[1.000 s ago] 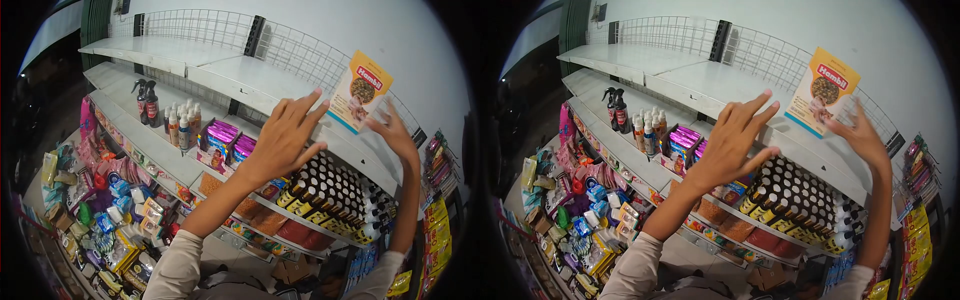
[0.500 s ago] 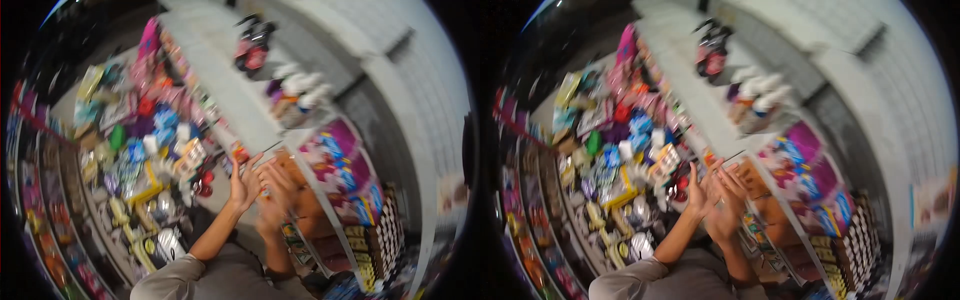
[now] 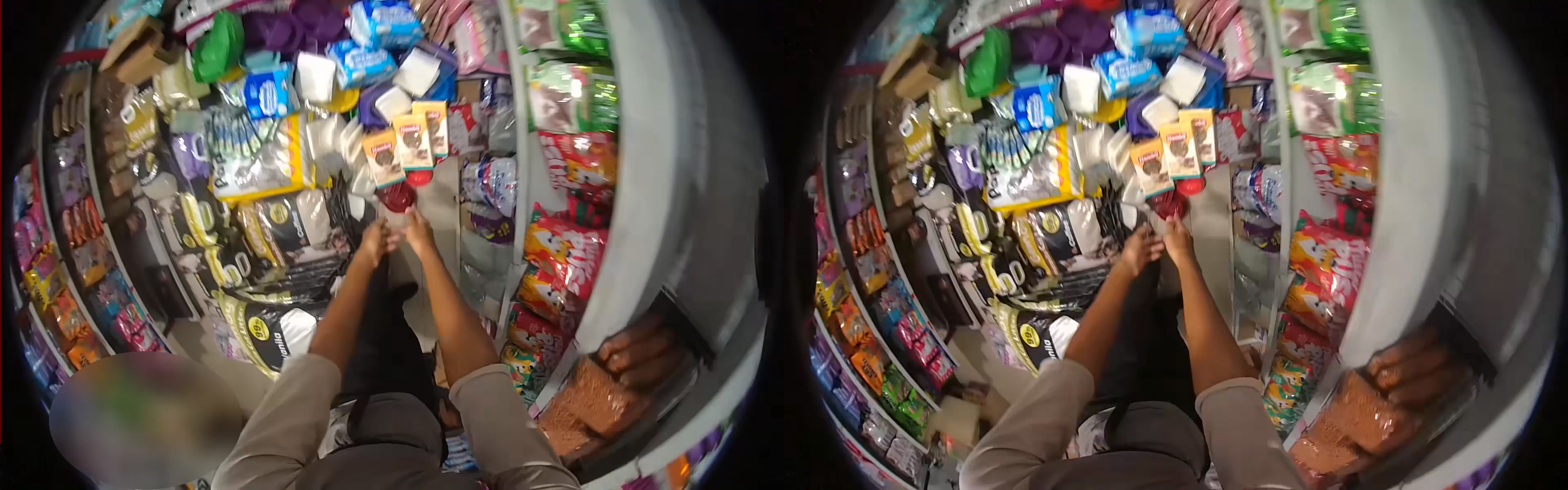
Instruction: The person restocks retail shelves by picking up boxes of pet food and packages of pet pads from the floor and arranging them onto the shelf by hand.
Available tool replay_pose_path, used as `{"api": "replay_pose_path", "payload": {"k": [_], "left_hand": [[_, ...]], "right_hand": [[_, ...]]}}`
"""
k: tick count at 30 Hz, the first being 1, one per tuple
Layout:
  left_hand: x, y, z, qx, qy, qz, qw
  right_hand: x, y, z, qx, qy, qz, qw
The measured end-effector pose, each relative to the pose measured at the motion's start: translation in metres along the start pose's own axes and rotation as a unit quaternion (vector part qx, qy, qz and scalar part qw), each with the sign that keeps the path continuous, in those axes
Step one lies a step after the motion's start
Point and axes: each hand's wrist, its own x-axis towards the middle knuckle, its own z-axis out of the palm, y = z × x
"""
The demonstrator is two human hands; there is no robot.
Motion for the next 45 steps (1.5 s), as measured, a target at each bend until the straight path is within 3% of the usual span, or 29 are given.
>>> {"api": "replay_pose_path", "payload": {"k": [1,4,5,6,7,9,11,16,19,24,28,30,32,34,36,38,39,41,43,45], "left_hand": [[0.028,0.006,-0.012,0.046,0.023,-0.001,0.999],[0.118,0.027,-0.051,0.138,0.038,0.028,0.989],[0.153,0.043,-0.067,0.218,-0.004,0.039,0.975],[0.167,0.060,-0.058,0.298,0.086,0.061,0.949],[0.184,0.064,-0.051,0.349,0.167,0.266,0.883],[0.176,0.099,-0.026,0.380,0.110,0.344,0.852],[0.206,0.120,-0.014,0.446,0.062,0.294,0.843],[0.251,0.112,-0.018,0.318,0.143,0.248,0.904],[0.221,0.107,-0.014,0.254,0.125,0.336,0.899],[0.190,0.088,-0.004,0.242,0.177,0.398,0.867],[0.141,0.085,-0.022,0.257,0.160,0.333,0.893],[0.096,0.092,-0.020,0.242,0.102,0.238,0.935],[0.074,0.074,-0.025,0.198,0.077,0.246,0.946],[0.040,0.065,-0.017,0.158,0.045,0.253,0.954],[-0.005,0.057,0.000,0.098,0.007,0.201,0.975],[-0.042,0.051,0.020,0.076,-0.021,0.195,0.978],[-0.057,0.047,0.031,0.041,-0.038,0.185,0.981],[-0.077,0.034,0.047,0.025,-0.071,0.174,0.982],[-0.091,0.024,0.059,-0.007,-0.116,0.141,0.983],[-0.103,0.021,0.077,0.004,-0.144,0.125,0.982]], "right_hand": [[0.003,-0.021,-0.005,0.074,-0.008,0.056,0.996],[0.031,-0.038,-0.014,0.100,-0.036,0.037,0.994],[0.042,-0.036,-0.019,0.089,-0.058,0.022,0.994],[0.056,-0.022,-0.020,0.079,-0.068,0.039,0.994],[0.071,-0.008,-0.021,0.070,-0.074,-0.003,0.995],[0.098,0.013,-0.035,0.058,-0.089,-0.036,0.994],[0.119,0.018,-0.059,-0.118,-0.183,0.132,0.967],[0.141,0.009,-0.074,-0.178,-0.155,0.172,0.956],[0.137,-0.032,-0.060,-0.024,-0.173,0.096,0.980],[0.128,-0.069,-0.032,0.052,-0.182,0.102,0.977],[0.104,-0.070,-0.022,0.037,-0.202,0.084,0.975],[0.084,-0.068,-0.024,0.066,-0.220,0.065,0.971],[0.060,-0.060,-0.035,0.091,-0.225,0.046,0.969],[0.035,-0.032,-0.050,0.003,-0.060,-0.142,0.988],[0.024,0.016,-0.071,-0.102,0.058,-0.169,0.979],[0.001,0.029,-0.112,0.003,-0.014,-0.039,0.999],[-0.016,0.028,-0.128,0.004,-0.006,-0.042,0.999],[-0.061,-0.027,-0.168,0.222,-0.079,0.188,0.954],[-0.079,-0.038,-0.184,0.289,-0.132,0.173,0.932],[-0.100,-0.041,-0.190,0.423,-0.237,0.146,0.862]]}}
